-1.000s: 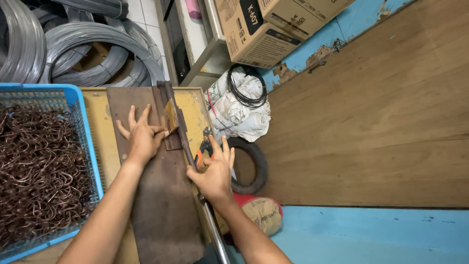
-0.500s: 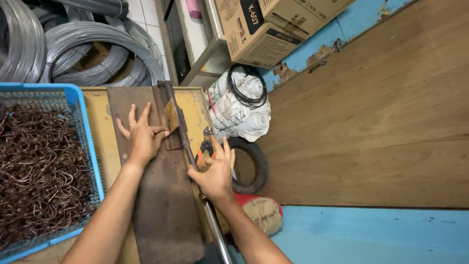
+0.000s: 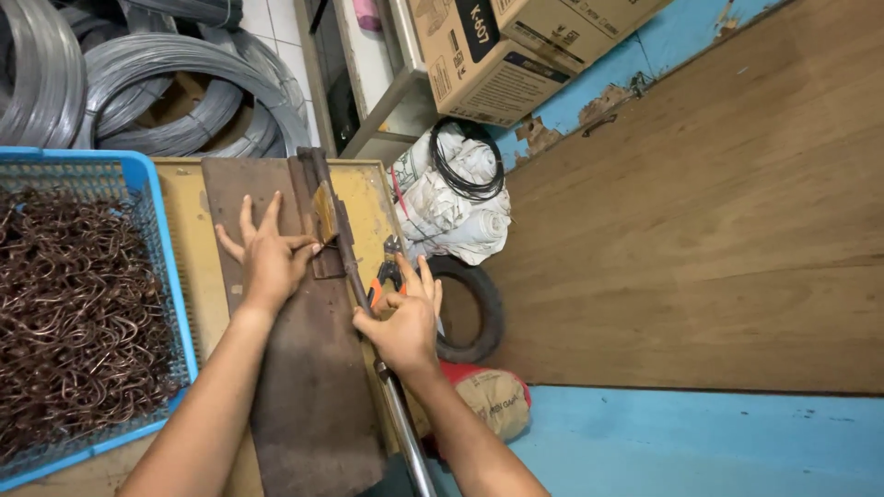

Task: Bending small metal wires into hook shapes using a manual jig and pliers at a workbench.

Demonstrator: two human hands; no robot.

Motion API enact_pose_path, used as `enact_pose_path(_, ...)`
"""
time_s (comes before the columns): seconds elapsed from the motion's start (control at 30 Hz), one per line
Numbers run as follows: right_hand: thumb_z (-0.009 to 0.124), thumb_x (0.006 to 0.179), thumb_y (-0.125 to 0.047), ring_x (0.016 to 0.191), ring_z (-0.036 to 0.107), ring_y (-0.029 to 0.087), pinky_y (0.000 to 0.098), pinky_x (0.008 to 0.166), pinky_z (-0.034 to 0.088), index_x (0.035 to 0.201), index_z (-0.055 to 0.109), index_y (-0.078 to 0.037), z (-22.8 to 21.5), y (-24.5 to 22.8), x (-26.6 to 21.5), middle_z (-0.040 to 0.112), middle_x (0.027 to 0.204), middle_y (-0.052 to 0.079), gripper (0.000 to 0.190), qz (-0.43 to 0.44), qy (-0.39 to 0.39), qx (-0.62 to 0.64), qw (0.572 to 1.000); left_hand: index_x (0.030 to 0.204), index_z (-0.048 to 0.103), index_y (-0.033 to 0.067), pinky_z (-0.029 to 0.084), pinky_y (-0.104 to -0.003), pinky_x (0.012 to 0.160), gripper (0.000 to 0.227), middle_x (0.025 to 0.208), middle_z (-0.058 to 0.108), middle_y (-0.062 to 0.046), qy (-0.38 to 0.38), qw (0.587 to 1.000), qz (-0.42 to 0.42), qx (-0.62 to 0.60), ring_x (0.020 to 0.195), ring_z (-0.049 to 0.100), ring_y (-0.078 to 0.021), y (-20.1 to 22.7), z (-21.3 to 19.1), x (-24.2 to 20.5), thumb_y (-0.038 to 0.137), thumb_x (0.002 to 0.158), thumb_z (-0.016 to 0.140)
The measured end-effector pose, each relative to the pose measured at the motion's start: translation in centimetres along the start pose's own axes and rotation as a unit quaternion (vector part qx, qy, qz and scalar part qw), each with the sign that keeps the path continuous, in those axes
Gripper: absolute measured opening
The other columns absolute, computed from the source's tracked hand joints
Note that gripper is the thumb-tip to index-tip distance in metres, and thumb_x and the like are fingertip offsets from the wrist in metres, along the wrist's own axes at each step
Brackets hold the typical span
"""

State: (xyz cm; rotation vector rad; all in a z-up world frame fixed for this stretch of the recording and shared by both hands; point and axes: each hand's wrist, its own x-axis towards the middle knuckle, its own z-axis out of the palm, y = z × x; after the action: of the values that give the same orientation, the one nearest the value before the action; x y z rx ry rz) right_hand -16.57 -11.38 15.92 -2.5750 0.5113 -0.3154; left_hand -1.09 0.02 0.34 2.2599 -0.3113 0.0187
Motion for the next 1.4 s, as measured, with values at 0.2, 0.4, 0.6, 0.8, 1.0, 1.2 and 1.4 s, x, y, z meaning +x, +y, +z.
enact_pose_path(0.2, 0.083, 0.063, -0.027, 0.152, 0.031, 0.036, 0.0613, 0.12, 0.013, 0.06, 0.072, -0.012, 0.2, 0.3, 0.2, 0.054, 0.152, 0.01, 0.019, 0.013, -0.005, 0.008, 1.0, 0.094, 0.078, 0.0437, -0.002, -0.08, 0.109, 0.015, 0.17, 0.037, 0.006, -0.014, 0.999, -0.013, 0.028, 0.16, 0.009, -0.0393, -1.9, 2.1, 0.7, 0.039, 0.08, 0.081)
enact_pose_path(0.4, 0.083, 0.063, -0.027, 0.152, 0.031, 0.036, 0.0608, 0.12, 0.014, 0.06, 0.072, -0.012, 0.0, 0.0, 0.0, 0.053, 0.152, 0.012, 0.018, 0.011, -0.005, 0.01, 1.0, 0.096, 0.08, 0.0386, -0.003, -0.081, 0.109, 0.013, 0.171, 0.036, 0.006, -0.023, 0.999, 0.02, 0.028, 0.161, 0.007, -0.0399, -0.7, -0.1, 0.4, 0.037, 0.083, 0.079)
enact_pose_path(0.6, 0.083, 0.064, -0.026, 0.151, 0.03, 0.038, 0.0616, 0.12, 0.014, 0.061, 0.071, -0.01, -0.1, -0.2, 0.0, 0.052, 0.153, 0.013, 0.02, 0.018, -0.008, 0.02, 1.0, 0.096, 0.079, 0.0394, 0.005, -0.084, 0.106, 0.014, 0.171, 0.029, 0.007, -0.059, 0.996, -0.028, -0.057, 0.158, 0.003, -0.0424, -0.6, -0.3, 0.2, 0.036, 0.083, 0.08)
enact_pose_path(0.8, 0.083, 0.064, -0.028, 0.152, 0.029, 0.036, 0.0611, 0.12, 0.012, 0.06, 0.071, -0.013, 0.3, 0.3, -0.1, 0.051, 0.154, 0.011, 0.019, 0.02, -0.01, 0.011, 1.0, 0.093, 0.081, 0.0362, -0.003, -0.081, 0.108, 0.013, 0.172, 0.034, 0.004, -0.033, 0.999, 0.022, 0.03, 0.162, 0.005, -0.0406, -0.9, -0.5, -1.1, 0.035, 0.08, 0.082)
enact_pose_path(1.0, 0.083, 0.065, -0.03, 0.154, 0.026, 0.035, 0.0625, 0.12, 0.008, 0.062, 0.074, -0.015, 0.5, 1.1, -0.2, 0.051, 0.155, 0.012, 0.018, 0.003, -0.01, -0.022, 1.0, 0.094, 0.083, 0.0281, -0.005, -0.079, 0.111, 0.014, 0.171, 0.039, -0.004, -0.035, 0.997, 0.041, 0.059, 0.164, 0.007, -0.0422, -0.8, -3.5, -2.7, 0.034, 0.082, 0.081)
enact_pose_path(1.2, 0.084, 0.063, -0.028, 0.153, 0.025, 0.039, 0.0684, 0.117, 0.002, 0.063, 0.075, -0.012, 2.2, 2.7, -0.9, 0.05, 0.155, 0.014, 0.018, -0.115, 0.047, -0.089, 0.988, 0.093, 0.081, 0.0245, 0.006, -0.072, 0.12, 0.012, 0.165, 0.047, -0.006, 0.027, 0.994, 0.104, 0.031, 0.161, 0.019, -0.0409, -0.3, -6.0, -4.2, 0.034, 0.085, 0.08)
enact_pose_path(1.4, 0.084, 0.063, -0.025, 0.151, 0.028, 0.04, 0.069, 0.117, 0.001, 0.064, 0.076, -0.01, 5.4, 5.7, -1.9, 0.052, 0.154, 0.012, 0.018, -0.134, 0.094, -0.069, 0.984, 0.093, 0.081, 0.0174, 0.028, -0.064, 0.118, 0.016, 0.161, 0.047, -0.013, 0.059, 0.987, 0.147, -0.02, 0.152, 0.03, -0.0444, 0.8, -6.9, -5.4, 0.03, 0.084, 0.08)
